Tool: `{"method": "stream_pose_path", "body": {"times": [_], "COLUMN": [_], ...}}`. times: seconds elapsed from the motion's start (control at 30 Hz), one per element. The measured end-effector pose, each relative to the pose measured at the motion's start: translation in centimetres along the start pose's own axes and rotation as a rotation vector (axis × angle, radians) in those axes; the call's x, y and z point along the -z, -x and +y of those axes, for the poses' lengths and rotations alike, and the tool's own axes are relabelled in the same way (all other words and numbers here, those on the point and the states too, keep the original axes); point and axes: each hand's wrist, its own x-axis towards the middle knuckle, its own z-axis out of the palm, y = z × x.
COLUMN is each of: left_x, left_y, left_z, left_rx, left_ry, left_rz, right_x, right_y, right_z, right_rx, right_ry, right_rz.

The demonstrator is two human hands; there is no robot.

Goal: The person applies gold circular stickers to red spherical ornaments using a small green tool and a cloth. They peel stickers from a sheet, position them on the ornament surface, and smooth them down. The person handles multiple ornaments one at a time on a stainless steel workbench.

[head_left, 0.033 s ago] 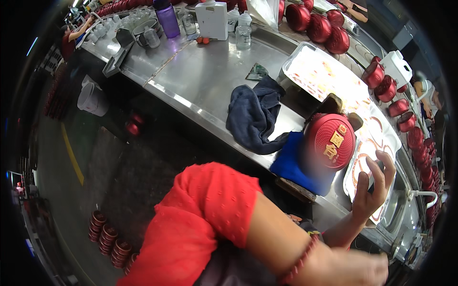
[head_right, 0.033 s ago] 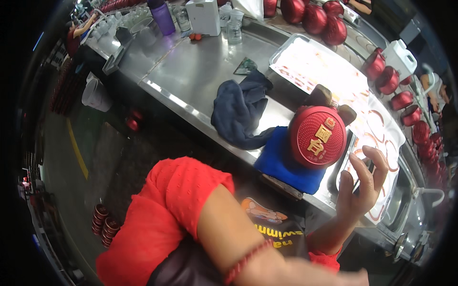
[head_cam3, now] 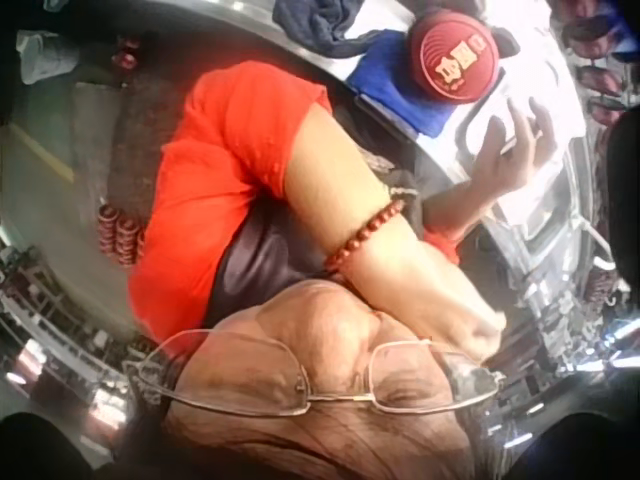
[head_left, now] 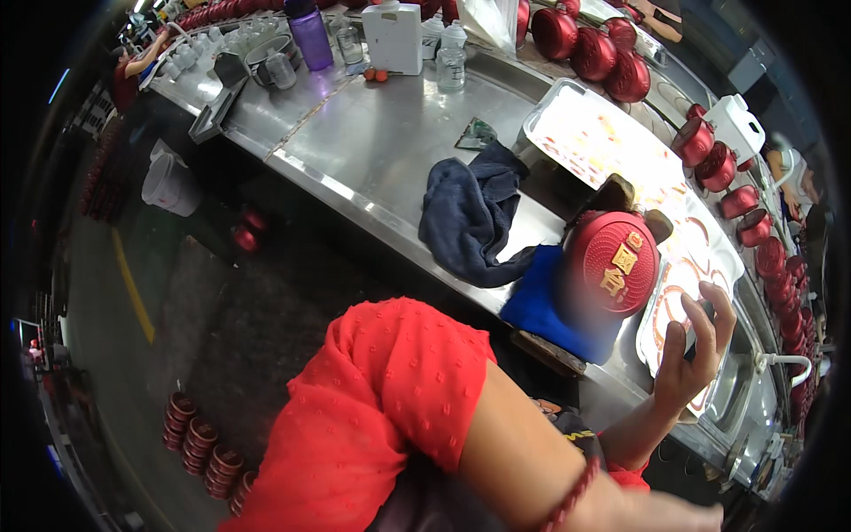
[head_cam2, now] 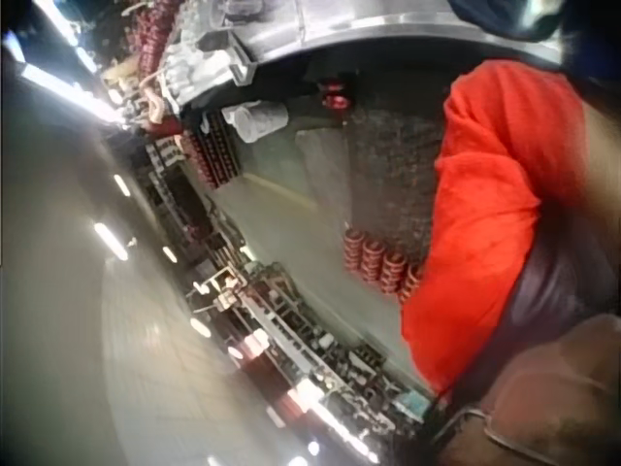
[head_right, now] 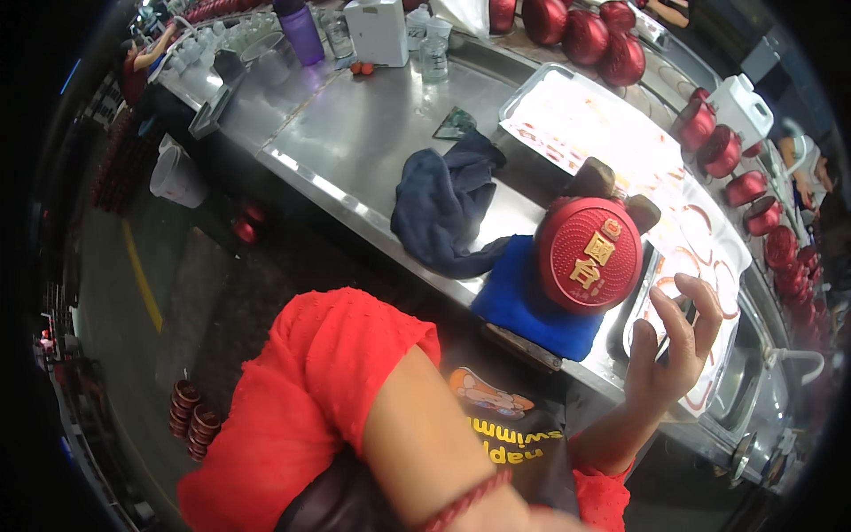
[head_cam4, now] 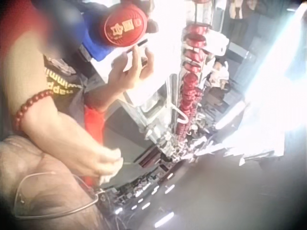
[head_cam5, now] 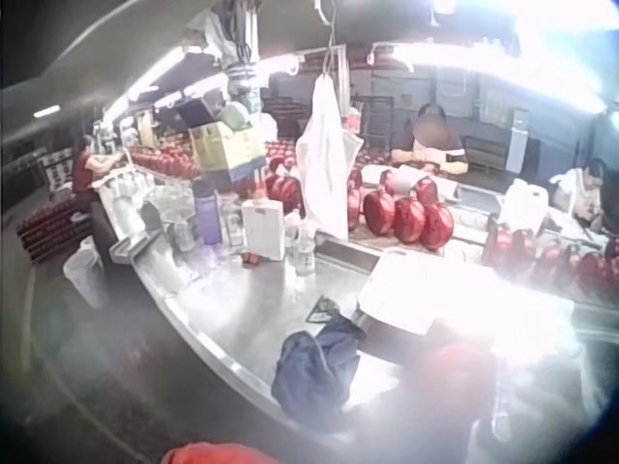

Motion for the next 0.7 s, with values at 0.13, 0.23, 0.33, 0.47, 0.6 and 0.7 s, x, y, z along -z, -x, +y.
{"method": "stream_pose_path", "body": {"times": [0.13, 0.23, 0.33, 0.47, 0.6, 0.7], "left_x": [2.6, 4.7, 5.5, 8.0, 10.7, 10.1], "left_y": [-1.5, 0.2, 2.1, 2.4, 2.9, 4.9], "left_z": [1.4, 1.1, -1.0, -4.1, -5.3, -5.1], "left_rx": [-0.422, -0.580, -0.478, -0.586, -0.648, -0.292], "left_ry": [-1.343, -1.635, -0.742, -0.314, -0.078, 0.138], "left_rz": [0.069, -0.025, -0.217, -0.416, -0.612, -0.518], "right_x": [1.2, 1.8, 2.0, 2.1, 2.1, 2.2], "right_y": [0.9, 1.4, 1.6, 1.9, 2.3, 3.0], "right_z": [0.3, 0.5, 0.6, 0.8, 1.3, 1.7], "right_rx": [-0.052, -0.059, -0.066, -0.091, -0.128, -0.138], "right_ry": [0.020, 0.033, 0.010, -0.028, -0.046, -0.019], "right_rz": [0.057, 0.078, 0.079, 0.089, 0.106, 0.103]}}
